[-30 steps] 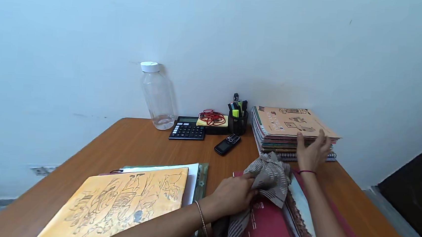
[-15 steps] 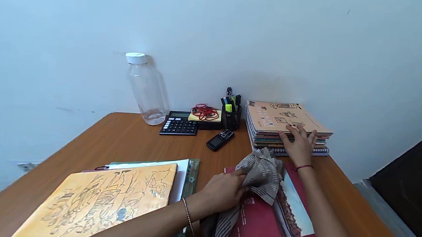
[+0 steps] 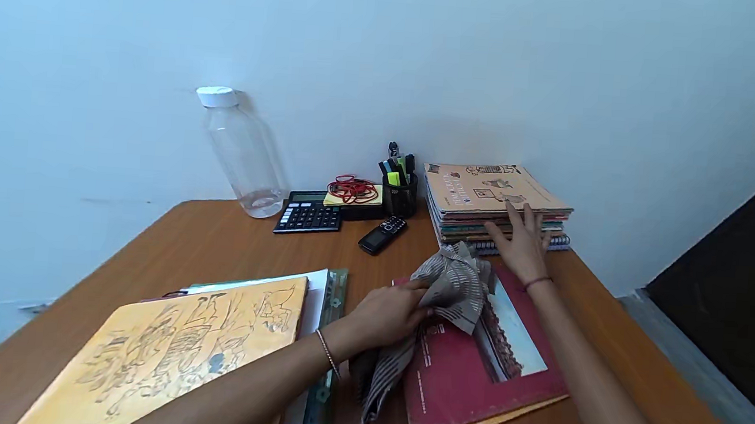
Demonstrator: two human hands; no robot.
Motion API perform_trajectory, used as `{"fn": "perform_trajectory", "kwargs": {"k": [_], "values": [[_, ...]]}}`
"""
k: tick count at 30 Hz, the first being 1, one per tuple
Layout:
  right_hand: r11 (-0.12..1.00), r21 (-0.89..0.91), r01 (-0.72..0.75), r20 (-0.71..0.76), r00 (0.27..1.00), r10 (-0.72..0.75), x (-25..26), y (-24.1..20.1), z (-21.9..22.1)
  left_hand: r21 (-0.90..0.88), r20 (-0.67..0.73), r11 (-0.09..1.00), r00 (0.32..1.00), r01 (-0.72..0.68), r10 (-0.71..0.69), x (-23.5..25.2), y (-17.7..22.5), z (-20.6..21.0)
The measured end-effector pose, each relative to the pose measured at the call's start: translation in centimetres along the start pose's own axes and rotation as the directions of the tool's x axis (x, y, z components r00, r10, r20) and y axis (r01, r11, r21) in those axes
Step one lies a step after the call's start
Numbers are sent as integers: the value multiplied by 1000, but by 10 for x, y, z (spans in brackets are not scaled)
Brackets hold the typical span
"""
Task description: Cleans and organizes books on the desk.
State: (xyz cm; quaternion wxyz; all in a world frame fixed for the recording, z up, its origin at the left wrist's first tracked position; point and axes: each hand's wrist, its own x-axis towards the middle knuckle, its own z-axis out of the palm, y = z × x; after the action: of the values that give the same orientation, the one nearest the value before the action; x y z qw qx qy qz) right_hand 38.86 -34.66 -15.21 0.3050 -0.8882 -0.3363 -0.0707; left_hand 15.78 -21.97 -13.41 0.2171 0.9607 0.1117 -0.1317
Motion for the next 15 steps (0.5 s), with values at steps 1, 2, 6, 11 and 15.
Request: {"fn": "perform_trajectory", "kwargs": {"k": [1,2,6,11,15], "values": [[999,-25,41,-22,999,-42,-17,7,-1,12,-1,1000,1000,-10,10,0,-1,1],[996,-57,74,-22,997,-76,-36,18,-4,23,2,1000,1000,-19,19,0,-1,2],[982,-186,-30,316,945,89,-108,58,-45,74,16,997,1000,-10,9,2,4,7],[996,-84,24,316,949,4,-191,115,-72,125,-12,991,999,50,-49,13,12,11],[994,-68,86,66,994,-82,-230,120,-53,155,-85,986,995,67,-54,38,30,19]]}}
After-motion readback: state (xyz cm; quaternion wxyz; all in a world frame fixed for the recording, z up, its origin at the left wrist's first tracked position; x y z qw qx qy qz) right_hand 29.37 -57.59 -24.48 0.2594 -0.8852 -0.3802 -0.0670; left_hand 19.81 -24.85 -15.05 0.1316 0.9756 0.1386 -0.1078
